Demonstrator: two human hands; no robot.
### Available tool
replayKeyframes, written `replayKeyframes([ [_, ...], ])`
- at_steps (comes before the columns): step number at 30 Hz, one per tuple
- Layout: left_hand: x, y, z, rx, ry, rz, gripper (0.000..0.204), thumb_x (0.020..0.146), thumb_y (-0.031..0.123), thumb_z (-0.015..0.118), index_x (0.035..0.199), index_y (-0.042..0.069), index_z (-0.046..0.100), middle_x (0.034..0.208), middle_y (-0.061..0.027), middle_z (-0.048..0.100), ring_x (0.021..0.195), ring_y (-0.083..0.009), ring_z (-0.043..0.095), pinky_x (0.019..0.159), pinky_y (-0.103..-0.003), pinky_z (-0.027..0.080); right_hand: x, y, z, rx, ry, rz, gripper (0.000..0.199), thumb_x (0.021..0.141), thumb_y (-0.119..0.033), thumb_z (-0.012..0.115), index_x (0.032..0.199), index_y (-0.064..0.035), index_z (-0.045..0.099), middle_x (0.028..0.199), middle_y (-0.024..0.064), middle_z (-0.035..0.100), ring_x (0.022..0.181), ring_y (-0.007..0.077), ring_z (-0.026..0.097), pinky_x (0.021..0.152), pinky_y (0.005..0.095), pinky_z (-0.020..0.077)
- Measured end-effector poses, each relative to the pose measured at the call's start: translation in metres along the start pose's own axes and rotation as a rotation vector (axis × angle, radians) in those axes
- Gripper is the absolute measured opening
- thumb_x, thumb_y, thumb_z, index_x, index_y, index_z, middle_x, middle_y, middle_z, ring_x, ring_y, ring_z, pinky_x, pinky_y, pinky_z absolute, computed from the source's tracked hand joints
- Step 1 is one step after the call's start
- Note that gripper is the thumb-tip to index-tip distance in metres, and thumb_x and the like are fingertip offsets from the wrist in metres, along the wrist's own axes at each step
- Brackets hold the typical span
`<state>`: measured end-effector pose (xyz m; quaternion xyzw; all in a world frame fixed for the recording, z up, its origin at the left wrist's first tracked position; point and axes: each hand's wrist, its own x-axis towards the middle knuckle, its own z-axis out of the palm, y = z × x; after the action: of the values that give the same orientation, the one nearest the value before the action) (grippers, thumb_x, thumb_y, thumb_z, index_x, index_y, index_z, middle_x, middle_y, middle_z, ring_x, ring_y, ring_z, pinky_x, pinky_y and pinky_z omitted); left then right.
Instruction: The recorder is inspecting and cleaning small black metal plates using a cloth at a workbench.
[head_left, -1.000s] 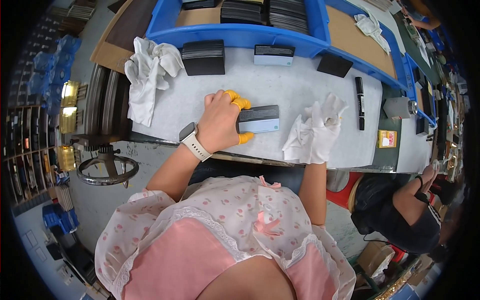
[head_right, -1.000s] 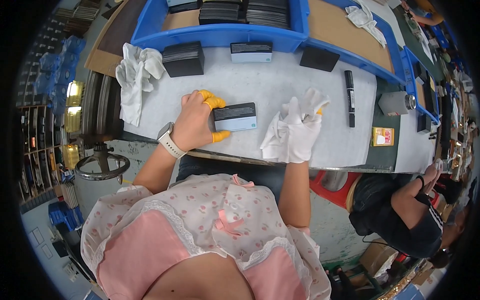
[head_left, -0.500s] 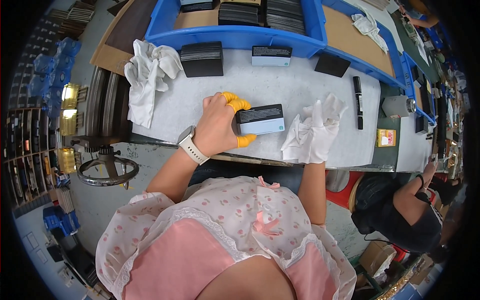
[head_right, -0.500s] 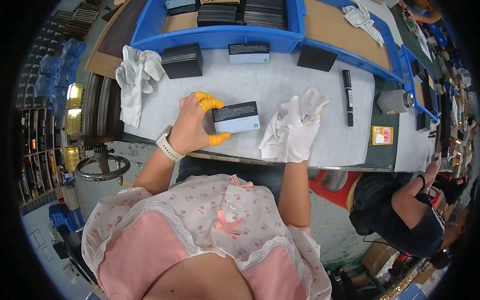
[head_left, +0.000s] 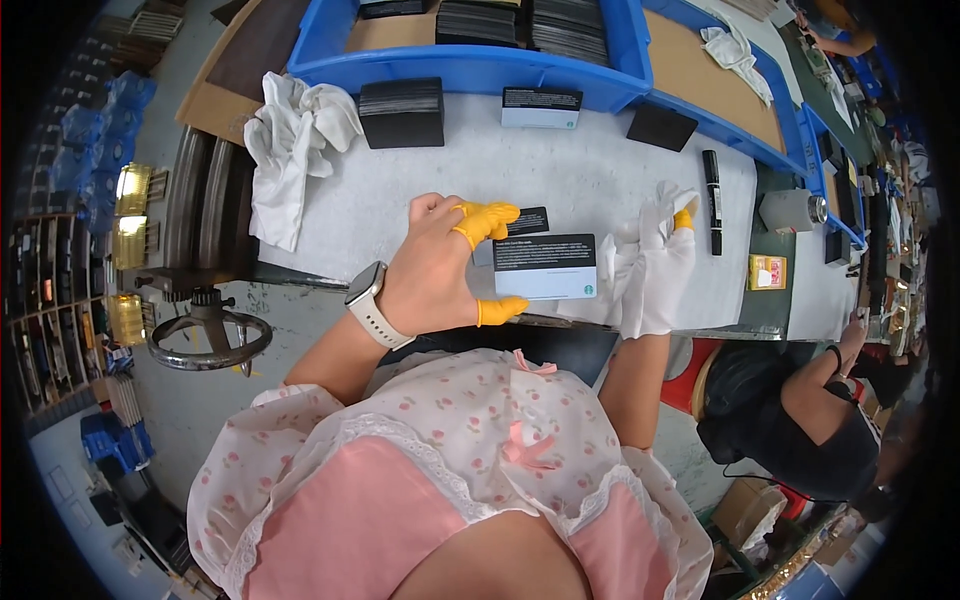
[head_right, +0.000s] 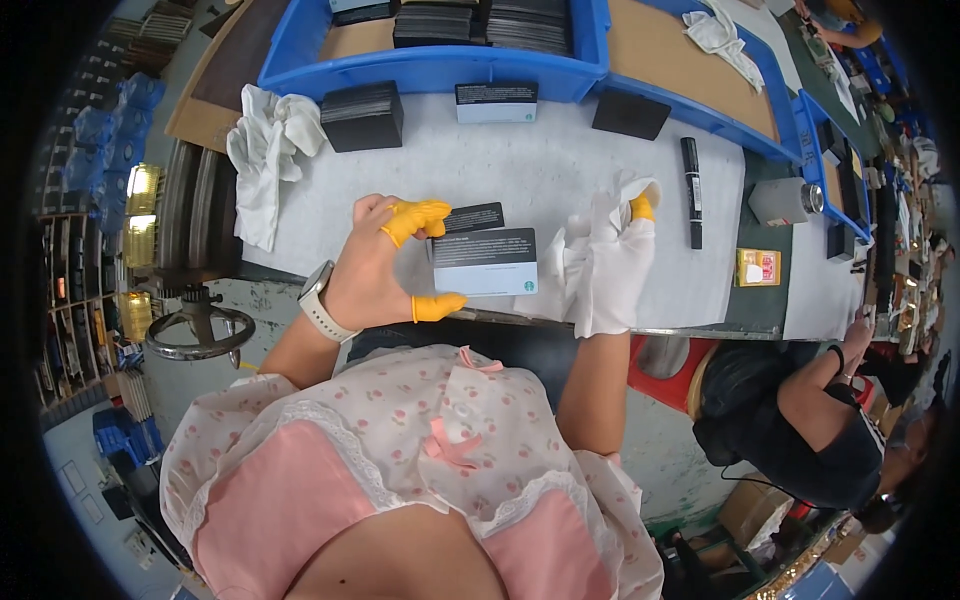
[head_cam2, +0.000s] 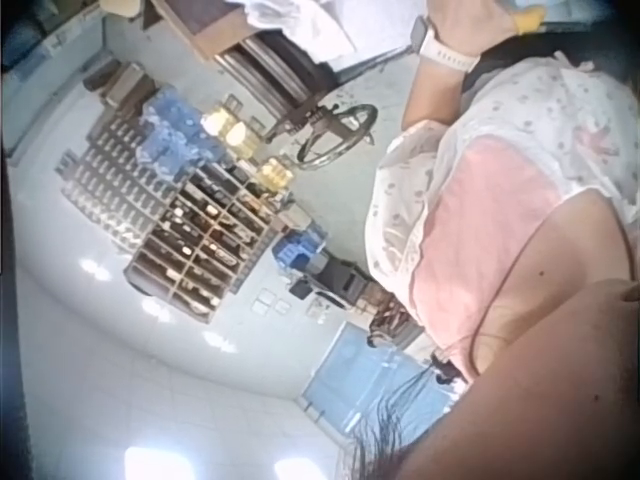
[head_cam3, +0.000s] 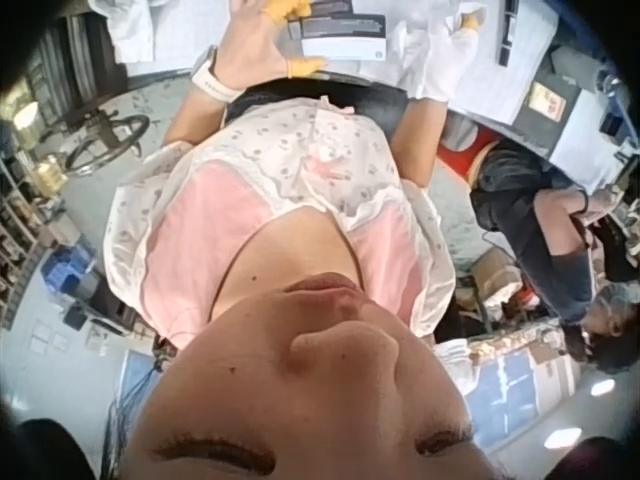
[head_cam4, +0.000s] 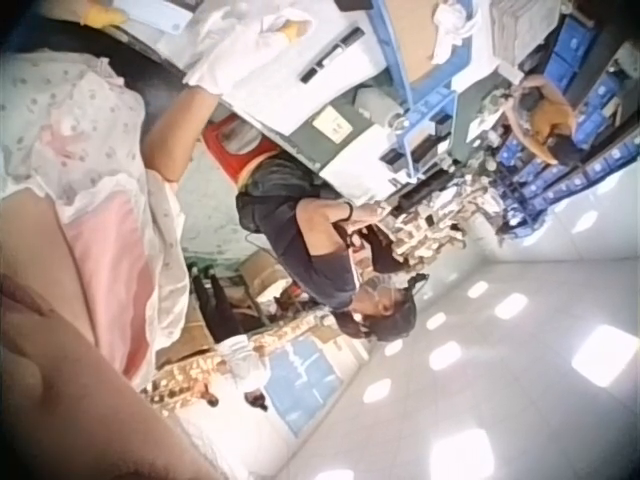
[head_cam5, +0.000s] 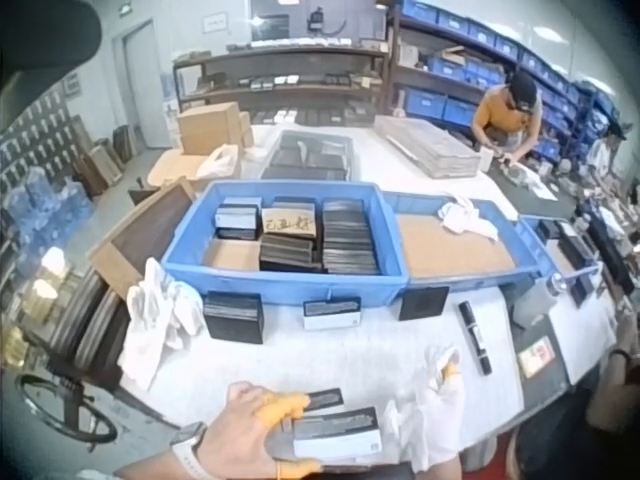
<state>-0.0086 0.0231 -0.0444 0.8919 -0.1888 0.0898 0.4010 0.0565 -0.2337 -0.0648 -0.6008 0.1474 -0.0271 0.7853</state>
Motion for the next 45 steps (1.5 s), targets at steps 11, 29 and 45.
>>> replayKeyframes([
  [11,-0.007,-0.002,0.012,-0.094,0.092,0.03,0.099,0.066,0.038,0.096,0.149,0.008,0.052,0.122,-0.0058,0.069,0.113,-0.0264,0.059,0.107,-0.045,0.032,-0.041,-0.009,0.022,-0.135,-0.26,-0.03,0.053,0.104,-0.004,0.067,0.152,0.004,0.047,0.147,0.0101,0.058,0.129,0.0143,0.057,0.111,0.0292,0.043],
  [29,-0.02,-0.008,0.018,-0.278,0.175,0.017,0.09,0.065,0.033,0.1,0.14,0.009,0.058,0.123,0.0009,0.071,0.097,-0.0178,0.058,0.107,-0.04,0.034,-0.007,0.001,-0.011,-0.692,-0.013,-0.315,0.027,0.103,-0.008,0.069,0.127,-0.0003,0.06,0.101,0.0053,0.068,0.092,0.0154,0.067,0.084,0.0282,0.0542],
  [45,-0.016,0.01,0.026,-0.444,0.314,0.085,0.1,0.066,0.036,0.1,0.148,0.007,0.051,0.135,-0.0063,0.069,0.109,-0.0239,0.059,0.107,-0.044,0.036,-0.076,0.015,-0.016,-0.657,-0.262,-0.517,0.036,0.079,0.002,0.084,0.112,-0.0042,0.069,0.117,0.0135,0.069,0.094,0.0259,0.072,0.074,0.0349,0.0567],
])
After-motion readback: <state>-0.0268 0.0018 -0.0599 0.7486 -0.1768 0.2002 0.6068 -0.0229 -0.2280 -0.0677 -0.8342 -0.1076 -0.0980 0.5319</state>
